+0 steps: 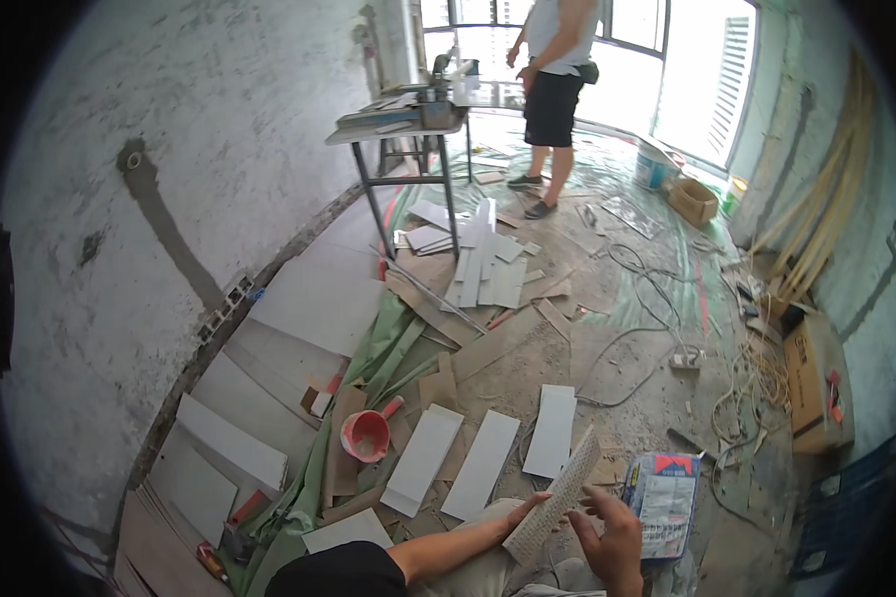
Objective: The person is using an angle grinder to cut and shape ceramic tiles on the floor of a construction site.
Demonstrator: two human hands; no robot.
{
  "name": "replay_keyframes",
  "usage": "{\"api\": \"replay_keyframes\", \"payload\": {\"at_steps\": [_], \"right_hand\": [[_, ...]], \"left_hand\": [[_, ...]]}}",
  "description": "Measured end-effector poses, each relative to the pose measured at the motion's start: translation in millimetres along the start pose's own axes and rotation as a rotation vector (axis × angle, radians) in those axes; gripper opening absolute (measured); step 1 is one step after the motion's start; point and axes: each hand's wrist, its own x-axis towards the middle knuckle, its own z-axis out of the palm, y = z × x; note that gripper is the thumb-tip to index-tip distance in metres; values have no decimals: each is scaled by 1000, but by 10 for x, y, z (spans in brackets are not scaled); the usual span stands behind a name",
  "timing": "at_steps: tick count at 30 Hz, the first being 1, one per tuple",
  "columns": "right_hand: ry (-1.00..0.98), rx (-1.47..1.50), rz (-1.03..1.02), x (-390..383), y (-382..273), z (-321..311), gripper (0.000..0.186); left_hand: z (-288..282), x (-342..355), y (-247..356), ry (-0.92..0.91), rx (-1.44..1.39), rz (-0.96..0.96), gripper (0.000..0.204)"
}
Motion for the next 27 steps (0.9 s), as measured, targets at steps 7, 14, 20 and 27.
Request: {"api": "replay_keyframes", "payload": {"at_steps": [7,14,20,27], "right_hand": [[-182,-137,149,-249,1013,475,36],[-169,-231,313,-237,1551,257,35],[-234,-182,345,-154,1457,324,39],[-180,-267,119,328,598,494,40]], "left_hand": [[-260,128,-20,44,-200,-35,119],[-125,278,-67,55,-168,4,114],[-184,194,14,31,-115,2,108],[-352,37,132,6,-234,47,105]]}}
